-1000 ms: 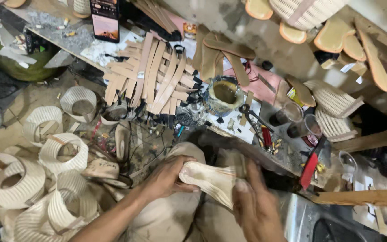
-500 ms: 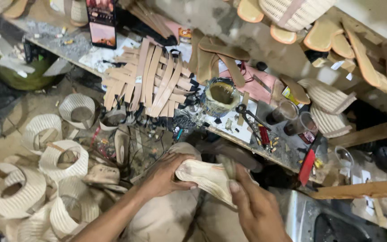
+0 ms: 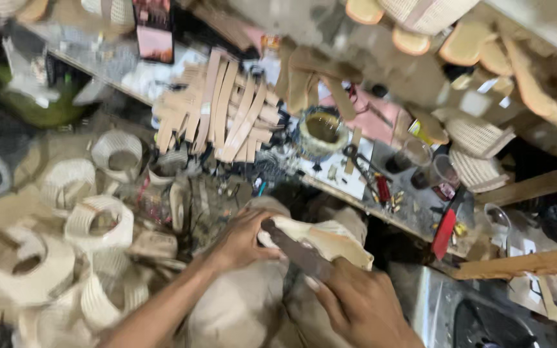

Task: The person sits with a woven shoe upper and a sole on their lap, fitting the upper over the sole and pressing and folding the edges around it by hand. They work the upper around the toe and sides, then use a knife to trim excess material and hold up the finished shoe.

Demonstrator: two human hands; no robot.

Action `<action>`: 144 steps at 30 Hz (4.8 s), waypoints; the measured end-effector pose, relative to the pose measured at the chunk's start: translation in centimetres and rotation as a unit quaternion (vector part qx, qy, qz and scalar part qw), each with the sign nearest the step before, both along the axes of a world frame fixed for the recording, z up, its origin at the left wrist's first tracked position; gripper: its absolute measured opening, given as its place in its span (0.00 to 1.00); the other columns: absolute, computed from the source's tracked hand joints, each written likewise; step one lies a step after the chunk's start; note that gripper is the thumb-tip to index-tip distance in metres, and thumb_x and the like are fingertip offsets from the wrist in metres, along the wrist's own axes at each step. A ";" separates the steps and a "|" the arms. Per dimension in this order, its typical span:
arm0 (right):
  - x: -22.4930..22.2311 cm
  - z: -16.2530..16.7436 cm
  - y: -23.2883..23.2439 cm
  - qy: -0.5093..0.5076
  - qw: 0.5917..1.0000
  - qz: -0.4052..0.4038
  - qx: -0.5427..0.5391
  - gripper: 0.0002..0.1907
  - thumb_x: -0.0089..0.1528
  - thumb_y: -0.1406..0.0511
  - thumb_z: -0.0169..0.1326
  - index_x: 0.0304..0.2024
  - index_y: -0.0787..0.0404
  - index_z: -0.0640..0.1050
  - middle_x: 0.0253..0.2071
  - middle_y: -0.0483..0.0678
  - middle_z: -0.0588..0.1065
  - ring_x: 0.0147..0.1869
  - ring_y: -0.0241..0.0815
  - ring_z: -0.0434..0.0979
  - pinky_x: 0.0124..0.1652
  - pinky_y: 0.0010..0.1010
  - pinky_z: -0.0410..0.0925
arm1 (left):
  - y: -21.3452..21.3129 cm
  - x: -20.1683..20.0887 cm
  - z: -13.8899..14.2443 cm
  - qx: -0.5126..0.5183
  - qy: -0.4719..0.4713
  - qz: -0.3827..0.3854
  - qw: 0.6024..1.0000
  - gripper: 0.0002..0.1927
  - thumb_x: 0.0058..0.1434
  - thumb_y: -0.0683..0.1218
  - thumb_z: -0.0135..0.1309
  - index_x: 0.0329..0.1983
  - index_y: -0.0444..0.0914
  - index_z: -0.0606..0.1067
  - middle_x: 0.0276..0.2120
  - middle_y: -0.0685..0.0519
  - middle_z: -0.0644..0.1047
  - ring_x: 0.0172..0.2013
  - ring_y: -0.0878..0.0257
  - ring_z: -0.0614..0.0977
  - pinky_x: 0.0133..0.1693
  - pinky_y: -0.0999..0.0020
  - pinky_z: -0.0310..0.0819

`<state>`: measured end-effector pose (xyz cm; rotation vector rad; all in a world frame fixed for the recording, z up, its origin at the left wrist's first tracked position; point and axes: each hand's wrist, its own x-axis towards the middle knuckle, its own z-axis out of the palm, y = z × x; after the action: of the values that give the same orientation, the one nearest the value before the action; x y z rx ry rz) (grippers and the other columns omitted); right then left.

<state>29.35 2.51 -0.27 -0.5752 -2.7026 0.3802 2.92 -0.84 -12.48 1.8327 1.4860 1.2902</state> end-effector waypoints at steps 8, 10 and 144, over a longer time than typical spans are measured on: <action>1.4 -3.3 -1.6 0.105 0.986 -0.118 -0.044 0.13 0.62 0.65 0.60 0.49 0.61 0.80 0.39 0.56 0.81 0.39 0.54 0.85 0.40 0.38 0.75 | -0.3 -0.3 -0.9 -0.001 0.009 0.011 1.000 0.40 0.44 0.58 0.73 0.58 0.39 0.73 0.51 0.47 0.78 0.54 0.48 0.76 0.56 0.53 0.64; 1.0 -3.3 -2.0 0.150 0.986 -0.048 0.063 0.16 0.63 0.67 0.58 0.53 0.65 0.76 0.47 0.63 0.78 0.51 0.64 0.81 0.50 0.44 0.72 | -0.4 -0.1 -0.8 -0.018 0.006 0.014 1.000 0.39 0.45 0.59 0.72 0.59 0.41 0.73 0.52 0.48 0.77 0.55 0.49 0.76 0.56 0.54 0.66; -3.8 -13.4 -4.1 0.425 0.651 -0.270 -0.568 0.10 0.62 0.68 0.59 0.44 0.68 0.77 0.39 0.49 0.78 0.43 0.36 0.74 0.46 0.28 0.67 | -8.0 7.4 -3.7 0.008 -0.658 0.219 0.720 0.06 0.66 0.43 0.58 0.39 0.35 0.75 0.35 0.54 0.78 0.36 0.68 0.75 0.42 0.70 0.69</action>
<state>25.54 -1.55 -13.64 -1.0733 -1.0310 1.6591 10.31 -8.85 -16.21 0.1360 0.9623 2.0855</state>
